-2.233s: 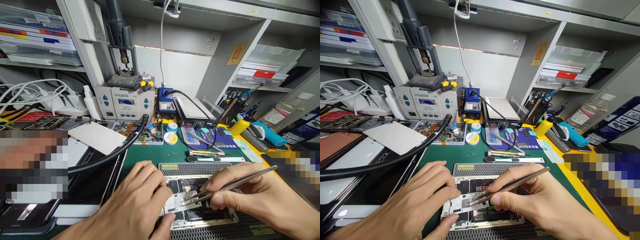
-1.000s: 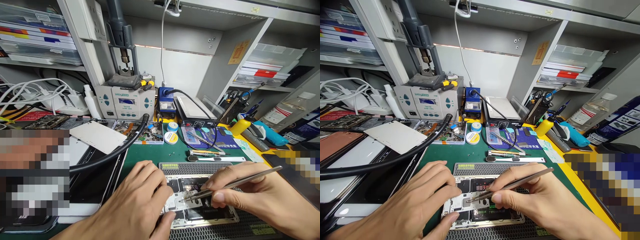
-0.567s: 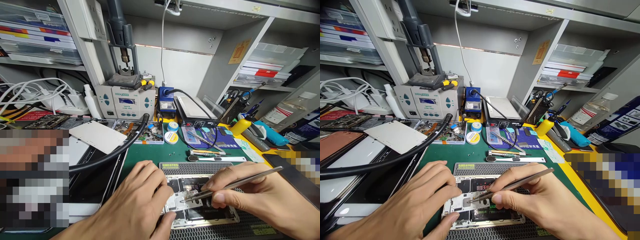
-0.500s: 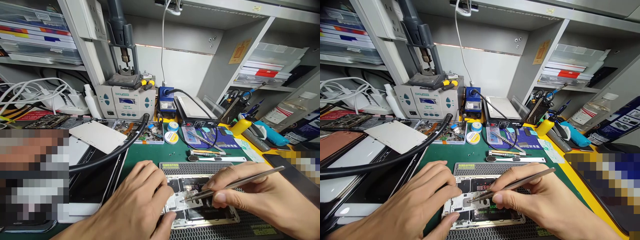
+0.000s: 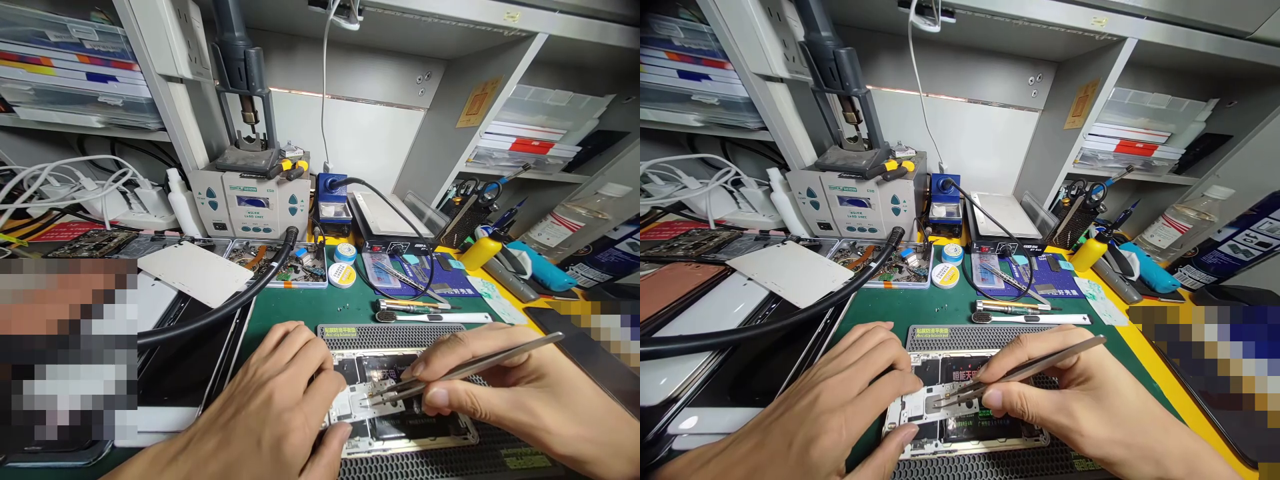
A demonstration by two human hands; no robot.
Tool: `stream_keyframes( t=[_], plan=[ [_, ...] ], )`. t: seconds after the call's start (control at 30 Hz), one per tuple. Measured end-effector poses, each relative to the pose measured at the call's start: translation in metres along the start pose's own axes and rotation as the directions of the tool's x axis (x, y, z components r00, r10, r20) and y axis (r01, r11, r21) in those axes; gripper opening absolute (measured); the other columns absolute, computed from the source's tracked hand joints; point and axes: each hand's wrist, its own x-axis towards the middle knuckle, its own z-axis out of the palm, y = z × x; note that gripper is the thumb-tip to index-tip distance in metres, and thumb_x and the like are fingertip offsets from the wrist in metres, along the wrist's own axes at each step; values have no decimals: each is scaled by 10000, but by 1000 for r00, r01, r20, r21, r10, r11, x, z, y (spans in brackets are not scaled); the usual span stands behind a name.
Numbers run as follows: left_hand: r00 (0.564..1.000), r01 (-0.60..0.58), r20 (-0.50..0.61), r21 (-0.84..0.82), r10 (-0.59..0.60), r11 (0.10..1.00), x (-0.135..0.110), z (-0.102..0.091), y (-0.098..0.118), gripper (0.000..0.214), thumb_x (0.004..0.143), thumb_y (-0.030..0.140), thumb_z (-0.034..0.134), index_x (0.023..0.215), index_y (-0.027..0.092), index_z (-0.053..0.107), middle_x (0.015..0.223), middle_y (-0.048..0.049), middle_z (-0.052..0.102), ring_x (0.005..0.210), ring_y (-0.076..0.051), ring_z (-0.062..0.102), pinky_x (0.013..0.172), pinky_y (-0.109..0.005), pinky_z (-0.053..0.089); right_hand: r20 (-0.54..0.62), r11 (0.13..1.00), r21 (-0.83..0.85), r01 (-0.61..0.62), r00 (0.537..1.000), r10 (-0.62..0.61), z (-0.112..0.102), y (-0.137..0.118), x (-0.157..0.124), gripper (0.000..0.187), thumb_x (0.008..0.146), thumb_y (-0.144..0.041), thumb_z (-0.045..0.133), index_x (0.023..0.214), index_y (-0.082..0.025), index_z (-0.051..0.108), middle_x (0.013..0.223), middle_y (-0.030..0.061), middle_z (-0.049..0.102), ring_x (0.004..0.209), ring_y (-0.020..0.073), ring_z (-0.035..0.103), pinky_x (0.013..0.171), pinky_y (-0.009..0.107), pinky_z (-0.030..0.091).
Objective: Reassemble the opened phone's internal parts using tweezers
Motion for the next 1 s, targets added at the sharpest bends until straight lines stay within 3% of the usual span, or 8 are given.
stream_keyframes(
  t=[0.3,0.53,1.0],
  plan=[
    [999,36,21,-19,-36,999,-3,-3,4,45,904,188,635,936,200,664,979,-62,641,1020,-241,599,942,-395,551,10,999,49,-12,1000,11,0,0,-2,112,810,-393,886,841,-286,881,776,37,843,676,219,790,604,242,645],
    [1000,6,7,-10,-6,1000,4,-2,0,130,909,325,677,965,208,672,977,-70,643,1006,-250,603,937,-403,556,26,998,59,-1,1000,-1,0,2,-2,62,824,-374,879,851,-318,879,777,15,843,679,190,787,612,207,630],
    [1000,14,9,-9,-14,1000,0,0,3,95,897,294,687,943,212,671,950,-62,642,986,-247,604,926,-395,552,1,998,59,14,1000,-14,0,1,0,51,804,-340,892,842,-308,879,779,17,843,686,197,785,607,213,626]
  ],
)
